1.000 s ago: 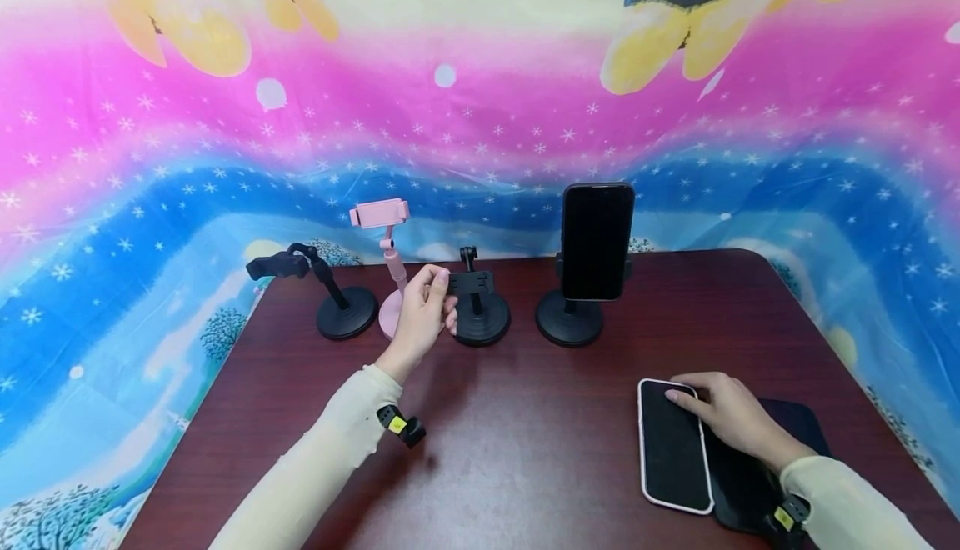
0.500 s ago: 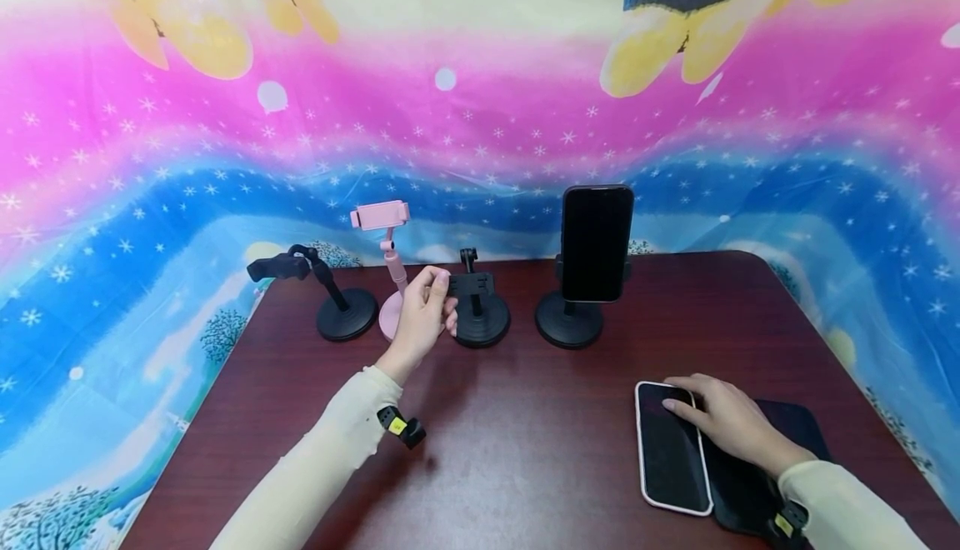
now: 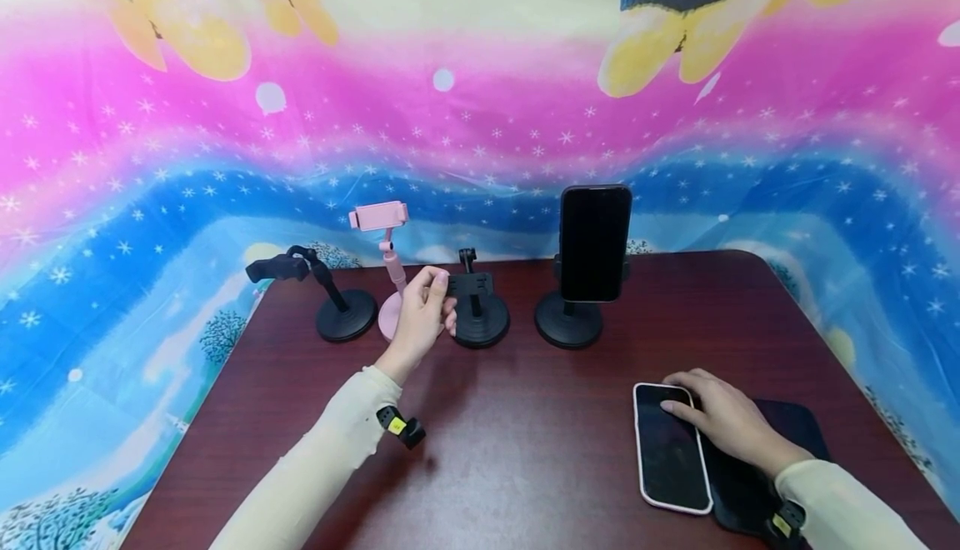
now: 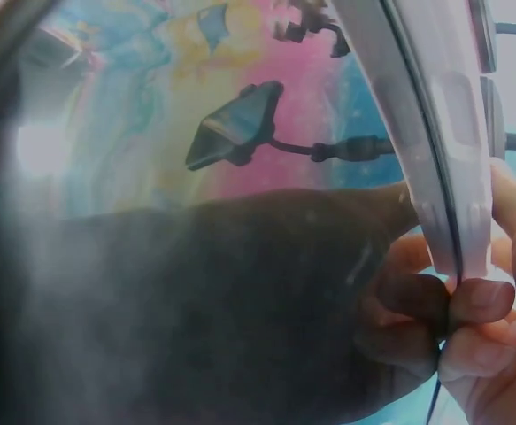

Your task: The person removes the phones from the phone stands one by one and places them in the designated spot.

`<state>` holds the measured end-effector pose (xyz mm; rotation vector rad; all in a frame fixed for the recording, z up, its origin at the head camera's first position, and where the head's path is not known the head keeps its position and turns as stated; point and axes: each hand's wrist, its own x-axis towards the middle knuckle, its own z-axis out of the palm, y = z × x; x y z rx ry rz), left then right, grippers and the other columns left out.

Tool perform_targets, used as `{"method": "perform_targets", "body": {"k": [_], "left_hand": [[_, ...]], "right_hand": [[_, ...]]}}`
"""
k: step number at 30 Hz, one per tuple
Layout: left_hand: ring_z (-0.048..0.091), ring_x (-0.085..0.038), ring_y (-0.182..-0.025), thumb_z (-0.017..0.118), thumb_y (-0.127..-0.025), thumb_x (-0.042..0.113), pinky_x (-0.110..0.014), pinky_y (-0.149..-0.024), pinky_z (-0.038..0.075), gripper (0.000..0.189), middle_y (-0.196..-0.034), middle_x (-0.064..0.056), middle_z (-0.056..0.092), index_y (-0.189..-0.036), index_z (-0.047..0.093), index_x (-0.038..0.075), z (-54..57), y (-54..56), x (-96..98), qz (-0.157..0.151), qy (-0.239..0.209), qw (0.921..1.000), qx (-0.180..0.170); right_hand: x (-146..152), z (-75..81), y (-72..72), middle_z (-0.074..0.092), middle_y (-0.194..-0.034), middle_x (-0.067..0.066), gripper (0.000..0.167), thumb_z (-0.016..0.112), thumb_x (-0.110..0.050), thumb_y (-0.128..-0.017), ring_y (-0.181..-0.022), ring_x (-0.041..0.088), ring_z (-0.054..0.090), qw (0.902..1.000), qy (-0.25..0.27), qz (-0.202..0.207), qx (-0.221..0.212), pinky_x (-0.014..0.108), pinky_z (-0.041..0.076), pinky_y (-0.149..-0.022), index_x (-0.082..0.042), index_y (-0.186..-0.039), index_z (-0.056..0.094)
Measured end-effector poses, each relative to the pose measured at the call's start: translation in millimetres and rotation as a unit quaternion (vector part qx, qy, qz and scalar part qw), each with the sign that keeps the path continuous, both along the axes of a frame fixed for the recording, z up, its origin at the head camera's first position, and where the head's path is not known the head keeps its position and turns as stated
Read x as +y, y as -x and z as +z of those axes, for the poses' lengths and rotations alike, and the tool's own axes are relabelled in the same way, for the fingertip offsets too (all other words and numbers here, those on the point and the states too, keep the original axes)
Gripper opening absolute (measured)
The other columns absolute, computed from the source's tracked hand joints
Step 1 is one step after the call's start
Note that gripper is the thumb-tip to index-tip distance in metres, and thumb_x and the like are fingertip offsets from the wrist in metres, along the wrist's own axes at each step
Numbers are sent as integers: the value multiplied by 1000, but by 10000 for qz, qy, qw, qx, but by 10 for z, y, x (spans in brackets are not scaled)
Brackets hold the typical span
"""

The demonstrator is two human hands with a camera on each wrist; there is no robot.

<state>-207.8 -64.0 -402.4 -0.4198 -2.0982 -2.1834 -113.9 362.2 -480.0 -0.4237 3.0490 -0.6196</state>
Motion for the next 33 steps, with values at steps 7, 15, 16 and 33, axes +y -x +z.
{"method": "perform_targets", "body": {"k": [7,15,16,33], "left_hand": [[47,-12,-44,43,-110,27,-28,-46,51,26,-61,-4,44,-102,50,3,7,-3,6,42,1,10000,-19],[48,-11,-44,44,-110,29,-28,-47,51,27,-61,-3,44,-102,49,4,3,-8,6,14,10,10000,-14],[48,-11,-44,44,-110,29,-28,-47,51,27,-61,-3,44,-102,49,4,2,-10,6,16,10,10000,-11],[48,-14,-45,44,-110,29,-28,-47,51,28,-62,-5,44,-103,50,3,2,-17,-6,28,53,10000,-27]], "right_hand": [[-33,-3,-22,69,-109,4,32,72,-41,-93,-89,11,62,9999,-89,-128,-24,35,49,-70,-17,-115,70],[-47,16,-50,67,-113,6,38,73,-44,-91,-98,28,67,9998,-143,-64,-132,44,54,-74,-16,-118,70],[-62,21,-59,67,-114,6,41,73,-47,-91,-97,27,67,9996,-183,-117,-185,44,54,-73,-17,-119,69],[-371,118,-78,48,-120,26,104,63,-85,-74,-58,20,49,9814,-1061,-757,-1410,35,38,-47,-8,-140,43]]}}
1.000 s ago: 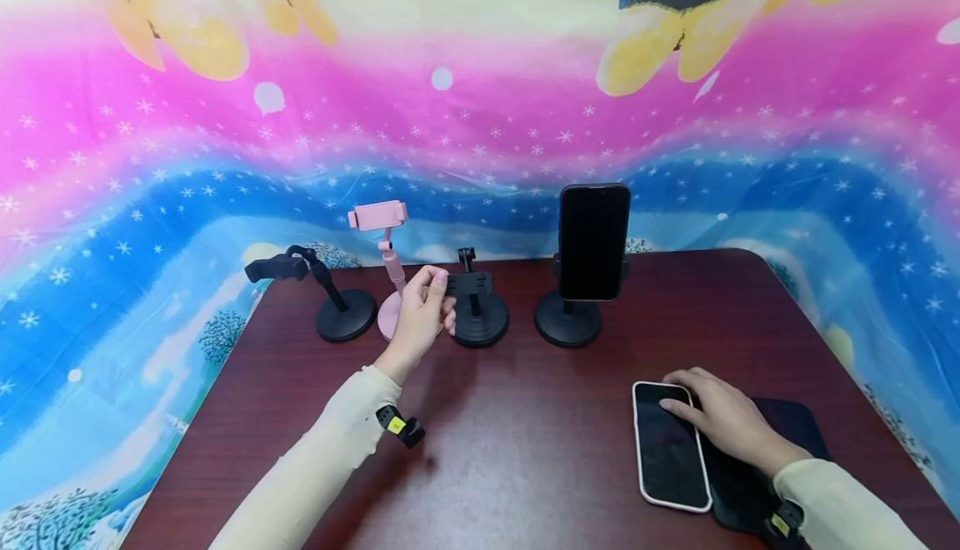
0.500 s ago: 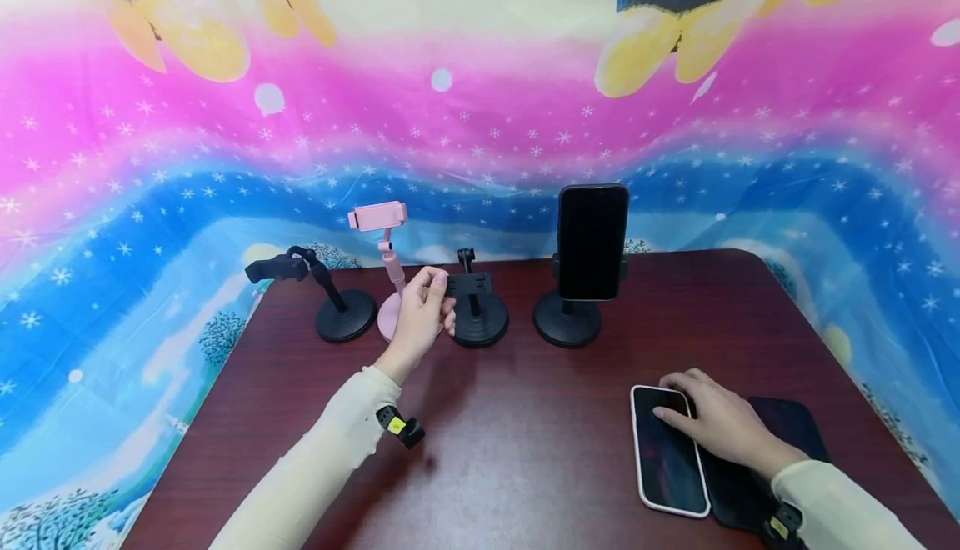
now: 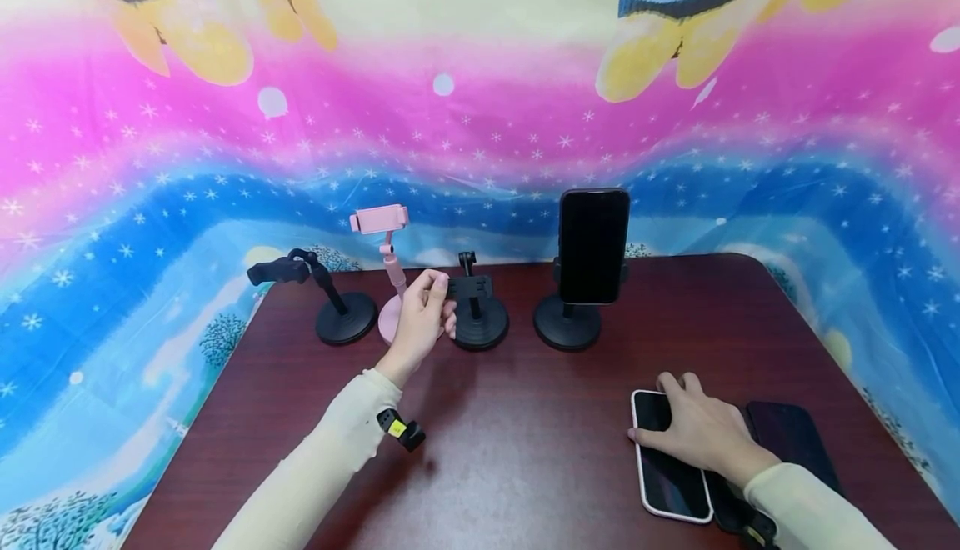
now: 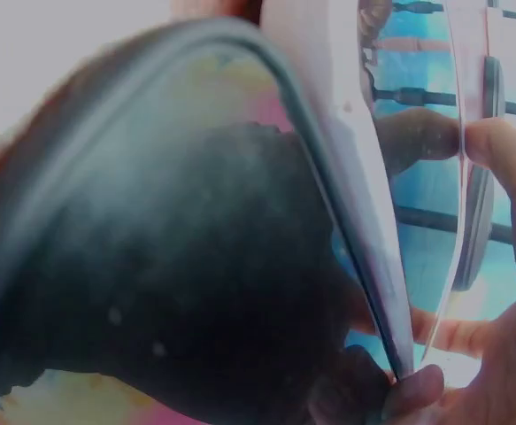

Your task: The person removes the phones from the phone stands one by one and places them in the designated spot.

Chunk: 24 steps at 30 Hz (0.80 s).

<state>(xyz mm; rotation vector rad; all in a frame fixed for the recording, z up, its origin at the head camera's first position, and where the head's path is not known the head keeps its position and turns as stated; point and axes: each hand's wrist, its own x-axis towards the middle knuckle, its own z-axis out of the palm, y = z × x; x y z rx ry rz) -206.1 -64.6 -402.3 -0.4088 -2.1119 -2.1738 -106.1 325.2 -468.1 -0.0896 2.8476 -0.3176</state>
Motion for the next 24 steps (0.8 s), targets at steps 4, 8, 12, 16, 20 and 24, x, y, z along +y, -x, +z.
{"method": "perform_targets", "body": {"k": [4,8,12,16,20,24], "left_hand": [[48,-12,-45,44,-110,27,-28,-47,51,25,-62,-5,44,-103,50,3,-6,-5,7,-17,-14,10000,-23],[48,-11,-45,44,-110,24,-27,-47,51,23,-62,-4,44,-104,50,3,3,-9,8,-25,-16,10000,-15],[48,-12,-44,43,-110,21,-28,-46,51,21,-61,-4,44,-104,50,2,14,-5,7,14,-4,10000,14],[48,-12,-45,43,-110,22,-28,-47,51,23,-62,-4,45,-106,51,1,17,17,15,75,41,9999,65],[49,-12,-45,44,-110,26,-28,-48,52,27,-63,-5,45,-107,52,1,18,34,23,118,69,9999,60],[48,-13,-46,42,-110,29,-28,-48,51,27,-63,-4,44,-105,51,4,17,28,19,126,-5,9998,-125]], "right_hand": [[16,3,0,47,-122,27,104,66,-83,-73,-59,21,50,9998,69,-69,-180,35,39,-48,-7,-140,42],[58,19,-5,46,-121,27,101,69,-80,-73,-59,21,51,9998,78,-55,-178,36,39,-48,-8,-139,43],[90,21,-10,47,-121,26,100,70,-79,-72,-60,21,50,9999,65,-20,-112,36,38,-48,-9,-139,44],[108,14,-13,47,-120,25,98,70,-79,-73,-60,20,50,9999,118,-14,-102,35,38,-49,-9,-138,45],[116,16,-10,47,-119,23,96,69,-80,-73,-62,20,50,9998,148,-18,-99,35,38,-50,-10,-136,47],[130,21,-7,48,-121,22,96,68,-81,-74,-64,19,51,9998,183,32,-95,34,38,-51,-11,-136,47]]}}
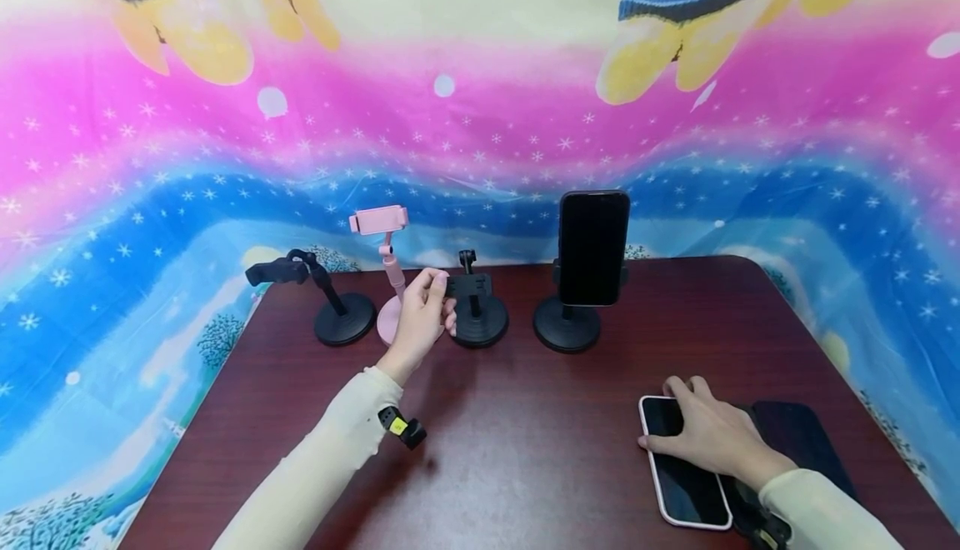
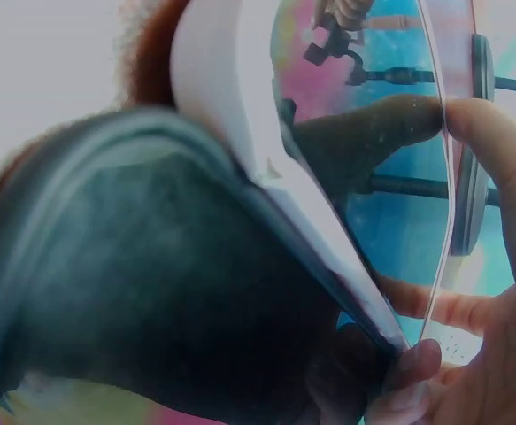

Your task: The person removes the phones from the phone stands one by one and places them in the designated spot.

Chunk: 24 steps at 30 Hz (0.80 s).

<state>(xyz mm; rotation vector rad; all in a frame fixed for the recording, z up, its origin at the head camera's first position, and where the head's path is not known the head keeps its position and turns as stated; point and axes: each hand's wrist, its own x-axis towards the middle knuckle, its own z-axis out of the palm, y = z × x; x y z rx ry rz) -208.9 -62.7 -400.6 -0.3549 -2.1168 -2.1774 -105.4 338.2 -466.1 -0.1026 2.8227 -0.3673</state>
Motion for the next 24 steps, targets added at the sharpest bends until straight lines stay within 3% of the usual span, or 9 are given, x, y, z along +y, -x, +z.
{"method": "perform_targets", "body": {"k": [5,11,16,20,24], "left_hand": [[46,-13,-47,34,-112,24,-26,-46,50,27,-67,-6,44,-102,47,2,-36,-27,-31,20,-114,9998,-170],[51,-13,-55,36,-112,23,-27,-47,50,30,-78,-14,51,-104,51,-2,-115,-100,-101,363,291,9989,-7],[56,-33,-63,41,-111,21,-26,-48,49,28,-88,-28,54,-110,53,-4,-190,-194,-150,487,412,9979,139],[56,-47,-69,44,-109,15,-27,-49,50,21,-88,-24,56,-112,54,-3,-225,-290,-163,494,596,9969,143],[56,-48,-70,45,-108,11,-34,-52,53,18,-90,-27,58,-109,54,-4,-116,-443,-134,285,710,9970,130]], "right_hand": [[36,-1,-3,50,-125,22,88,63,-77,-81,-68,18,54,9999,123,86,74,34,38,-52,-11,-137,50],[79,52,24,56,-126,24,77,59,-71,-89,-86,24,64,9992,354,116,171,36,45,-56,-8,-133,56],[93,98,54,65,-116,19,66,55,-63,-97,-96,29,66,9976,562,28,413,41,51,-62,-5,-129,59],[83,123,91,68,-113,17,59,52,-55,-101,-93,27,66,9946,727,11,739,43,53,-64,-3,-128,60],[62,153,120,69,-114,19,52,49,-49,-105,-91,26,67,9908,914,22,996,42,52,-64,-3,-127,61]]}}
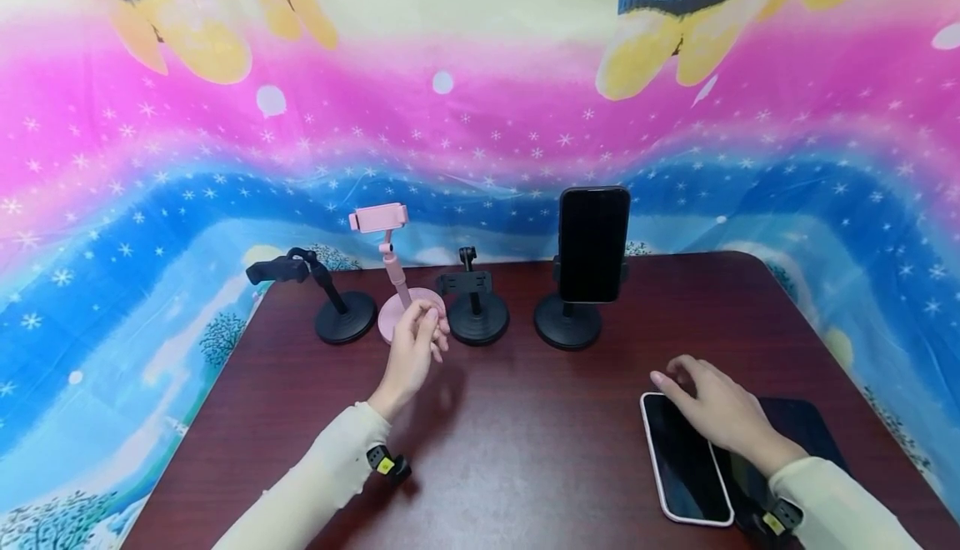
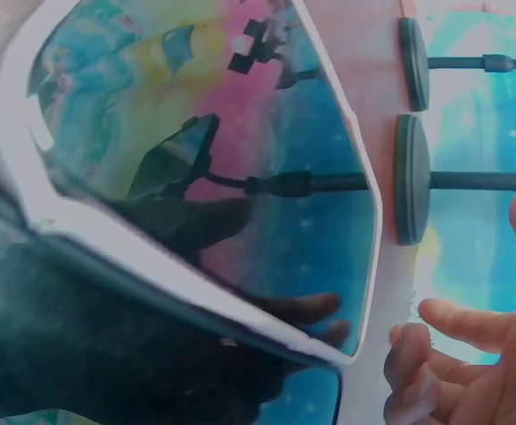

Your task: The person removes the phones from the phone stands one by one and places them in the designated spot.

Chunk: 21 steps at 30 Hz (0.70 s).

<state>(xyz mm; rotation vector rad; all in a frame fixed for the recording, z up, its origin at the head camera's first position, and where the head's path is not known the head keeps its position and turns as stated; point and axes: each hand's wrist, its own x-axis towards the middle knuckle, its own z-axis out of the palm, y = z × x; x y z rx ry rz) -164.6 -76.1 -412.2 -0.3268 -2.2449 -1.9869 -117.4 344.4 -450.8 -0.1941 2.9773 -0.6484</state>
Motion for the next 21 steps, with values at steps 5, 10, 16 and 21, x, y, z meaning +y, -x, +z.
{"method": "perform_targets", "body": {"k": [5,10,16,21], "left_hand": [[58,-47,-70,45,-107,8,-33,-52,52,17,-92,-32,63,-105,56,-4,147,-177,92,-283,74,9995,103],[60,-39,-67,48,-106,7,-36,-53,53,14,-92,-30,67,-106,58,-4,136,-253,201,-441,236,9986,178],[64,-38,-71,52,-106,13,-21,-59,50,16,-96,-24,73,-114,59,2,38,-241,351,-695,274,9970,179],[67,-29,-69,54,-106,20,-29,-64,57,19,-98,-15,75,-119,61,8,-62,-176,471,-866,365,9939,582]], "right_hand": [[-27,56,-5,69,-119,23,43,42,-37,-109,-99,36,68,9984,329,52,463,49,54,-71,-2,-127,62],[-68,88,2,73,-108,17,32,45,-27,-109,-92,7,67,9911,743,78,1099,32,52,-69,-5,-122,63],[-168,137,27,71,-105,19,28,43,-21,-110,-73,-4,57,9790,1435,34,1446,23,45,-60,-4,-123,62],[-314,190,45,65,-96,-9,29,40,-20,-111,-57,14,54,9685,1909,-8,1597,26,42,-51,-4,-121,61]]}}
